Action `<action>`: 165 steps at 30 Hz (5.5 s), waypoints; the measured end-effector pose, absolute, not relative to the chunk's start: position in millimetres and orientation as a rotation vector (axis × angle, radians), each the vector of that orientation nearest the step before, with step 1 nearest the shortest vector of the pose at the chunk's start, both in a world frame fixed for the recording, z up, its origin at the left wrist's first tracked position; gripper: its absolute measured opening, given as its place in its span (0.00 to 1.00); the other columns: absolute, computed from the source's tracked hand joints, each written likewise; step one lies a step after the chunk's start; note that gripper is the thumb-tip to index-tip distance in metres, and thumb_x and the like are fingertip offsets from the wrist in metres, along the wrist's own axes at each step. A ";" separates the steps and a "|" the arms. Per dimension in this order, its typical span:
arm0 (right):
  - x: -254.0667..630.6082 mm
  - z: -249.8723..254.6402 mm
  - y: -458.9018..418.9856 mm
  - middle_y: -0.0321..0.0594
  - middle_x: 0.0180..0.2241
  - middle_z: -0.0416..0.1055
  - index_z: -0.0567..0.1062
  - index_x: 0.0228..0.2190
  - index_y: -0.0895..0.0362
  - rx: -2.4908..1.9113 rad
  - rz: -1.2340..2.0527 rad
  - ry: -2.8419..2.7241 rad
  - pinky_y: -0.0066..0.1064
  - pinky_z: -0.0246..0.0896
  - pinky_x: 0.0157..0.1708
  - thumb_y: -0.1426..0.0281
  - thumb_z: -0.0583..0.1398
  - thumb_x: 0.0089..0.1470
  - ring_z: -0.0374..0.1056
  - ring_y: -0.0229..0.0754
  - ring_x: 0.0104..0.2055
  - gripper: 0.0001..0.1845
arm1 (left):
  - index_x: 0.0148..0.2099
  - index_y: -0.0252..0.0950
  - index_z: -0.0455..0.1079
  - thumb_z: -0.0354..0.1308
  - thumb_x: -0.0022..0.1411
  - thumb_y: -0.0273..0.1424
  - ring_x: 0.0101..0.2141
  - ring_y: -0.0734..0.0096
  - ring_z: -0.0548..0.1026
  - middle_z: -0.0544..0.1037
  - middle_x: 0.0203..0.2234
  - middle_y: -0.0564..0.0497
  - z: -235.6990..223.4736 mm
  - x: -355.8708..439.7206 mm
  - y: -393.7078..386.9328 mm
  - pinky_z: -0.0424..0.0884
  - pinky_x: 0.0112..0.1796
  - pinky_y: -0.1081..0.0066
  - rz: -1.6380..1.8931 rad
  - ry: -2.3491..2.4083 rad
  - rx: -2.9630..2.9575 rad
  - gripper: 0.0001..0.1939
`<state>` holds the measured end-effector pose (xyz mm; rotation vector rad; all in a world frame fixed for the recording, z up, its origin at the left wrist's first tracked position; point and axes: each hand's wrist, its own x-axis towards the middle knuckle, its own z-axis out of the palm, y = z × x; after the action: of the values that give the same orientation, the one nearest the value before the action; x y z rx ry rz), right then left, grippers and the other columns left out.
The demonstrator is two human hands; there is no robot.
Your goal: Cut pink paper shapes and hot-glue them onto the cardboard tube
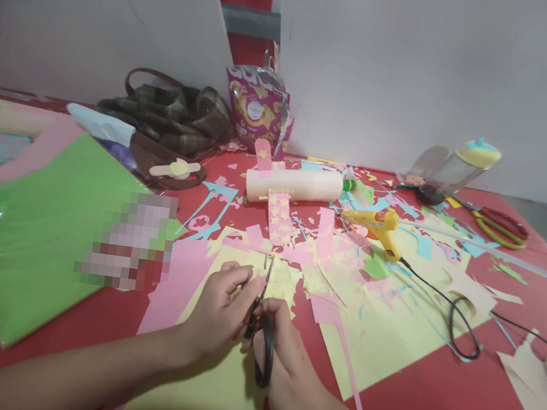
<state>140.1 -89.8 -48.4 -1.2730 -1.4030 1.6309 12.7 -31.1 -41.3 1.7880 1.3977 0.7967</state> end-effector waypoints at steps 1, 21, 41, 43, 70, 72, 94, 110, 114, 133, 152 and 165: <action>139.9 -47.6 -89.4 0.36 0.33 0.60 0.59 0.36 0.50 -1.274 1.624 -1.409 0.33 0.55 0.38 0.54 0.44 0.53 0.57 0.40 0.35 0.15 | 0.16 0.35 0.46 0.41 0.57 0.32 0.20 0.75 0.55 0.54 0.10 0.57 -41.2 12.7 -31.1 0.56 0.32 0.70 0.793 1.399 1.791 0.18; 128.9 -49.8 -86.9 0.35 0.25 0.64 0.55 0.32 0.53 -1.175 1.621 -1.338 0.29 0.57 0.28 0.62 0.47 0.56 0.59 0.35 0.26 0.08 | 0.17 0.36 0.46 0.42 0.57 0.32 0.17 0.77 0.57 0.53 0.10 0.58 -46.1 13.2 -32.1 0.56 0.24 0.75 0.855 1.360 1.714 0.18; 142.5 -52.6 -63.6 0.31 0.29 0.64 0.60 0.28 0.53 -1.152 1.292 -0.809 0.24 0.55 0.25 0.77 0.63 0.39 0.61 0.33 0.26 0.16 | 0.18 0.35 0.46 0.43 0.53 0.29 0.19 0.80 0.50 0.49 0.14 0.58 -43.8 10.2 -27.0 0.47 0.20 0.76 0.553 0.955 1.707 0.14; 142.7 -51.5 -64.0 0.30 0.29 0.64 0.60 0.28 0.53 -1.148 1.306 -0.819 0.22 0.55 0.24 0.77 0.63 0.39 0.60 0.32 0.25 0.17 | 0.18 0.35 0.48 0.42 0.52 0.27 0.19 0.79 0.52 0.51 0.14 0.57 -43.1 9.6 -25.6 0.48 0.20 0.77 0.517 0.902 1.749 0.12; 140.9 -49.1 -63.7 0.27 0.24 0.60 0.59 0.26 0.52 -1.231 1.220 -0.779 0.20 0.51 0.19 0.74 0.63 0.37 0.54 0.29 0.20 0.17 | 0.19 0.34 0.54 0.46 0.52 0.30 0.19 0.80 0.55 0.54 0.15 0.58 -34.3 9.6 -17.0 0.52 0.21 0.78 0.571 0.961 1.578 0.11; 142.0 -50.7 -64.2 0.27 0.24 0.60 0.59 0.27 0.52 -1.221 1.228 -0.793 0.20 0.51 0.19 0.74 0.63 0.38 0.54 0.30 0.20 0.17 | 0.20 0.34 0.55 0.46 0.53 0.31 0.19 0.80 0.55 0.55 0.15 0.58 -36.0 9.7 -17.9 0.51 0.21 0.77 0.535 0.942 1.633 0.12; 139.0 -52.0 -76.2 0.36 0.29 0.62 0.58 0.30 0.52 -0.868 1.794 -1.103 0.30 0.54 0.27 0.53 0.59 0.40 0.58 0.37 0.27 0.21 | 0.20 0.33 0.55 0.47 0.55 0.31 0.19 0.82 0.56 0.57 0.16 0.58 -20.6 -8.4 5.6 0.54 0.22 0.79 0.831 1.043 1.666 0.13; 142.4 -50.6 -75.9 0.38 0.29 0.60 0.58 0.33 0.53 -0.771 1.788 -1.181 0.28 0.51 0.26 0.52 0.57 0.42 0.56 0.38 0.29 0.22 | 0.20 0.33 0.55 0.45 0.56 0.29 0.21 0.81 0.56 0.57 0.17 0.58 -14.9 -7.4 3.1 0.55 0.23 0.79 0.652 0.933 1.784 0.13; 142.2 -48.7 -75.5 0.38 0.29 0.60 0.58 0.33 0.53 -0.763 1.802 -1.179 0.29 0.51 0.28 0.52 0.56 0.43 0.57 0.39 0.30 0.22 | 0.21 0.33 0.55 0.44 0.57 0.30 0.21 0.81 0.57 0.58 0.18 0.58 -15.6 -8.3 2.8 0.55 0.24 0.79 0.648 0.934 1.789 0.13; 140.9 -51.4 -76.0 0.38 0.32 0.58 0.61 0.33 0.54 -0.701 1.804 -1.089 0.32 0.54 0.31 0.55 0.56 0.45 0.59 0.42 0.33 0.18 | 0.21 0.33 0.54 0.45 0.57 0.31 0.21 0.81 0.56 0.56 0.17 0.58 -16.8 -9.9 4.5 0.54 0.23 0.79 0.619 0.918 1.789 0.13; 141.7 -52.4 -76.0 0.38 0.31 0.58 0.59 0.31 0.54 -0.735 1.791 -1.127 0.31 0.55 0.29 0.55 0.55 0.46 0.58 0.38 0.29 0.17 | 0.21 0.33 0.55 0.45 0.57 0.30 0.21 0.81 0.57 0.57 0.18 0.57 -14.7 -10.9 4.1 0.55 0.24 0.79 0.635 0.894 1.784 0.12; 141.3 -57.8 -76.1 0.36 0.29 0.59 0.58 0.29 0.54 -0.787 1.788 -1.108 0.30 0.53 0.26 0.53 0.56 0.45 0.58 0.36 0.25 0.18 | 0.21 0.33 0.54 0.45 0.56 0.30 0.21 0.81 0.56 0.55 0.17 0.58 -7.5 -11.9 6.4 0.55 0.23 0.79 0.589 0.895 1.779 0.13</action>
<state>141.3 -76.1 -57.8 -0.7869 -1.1077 1.7883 -11.9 6.4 -7.5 1.7789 0.8951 0.5891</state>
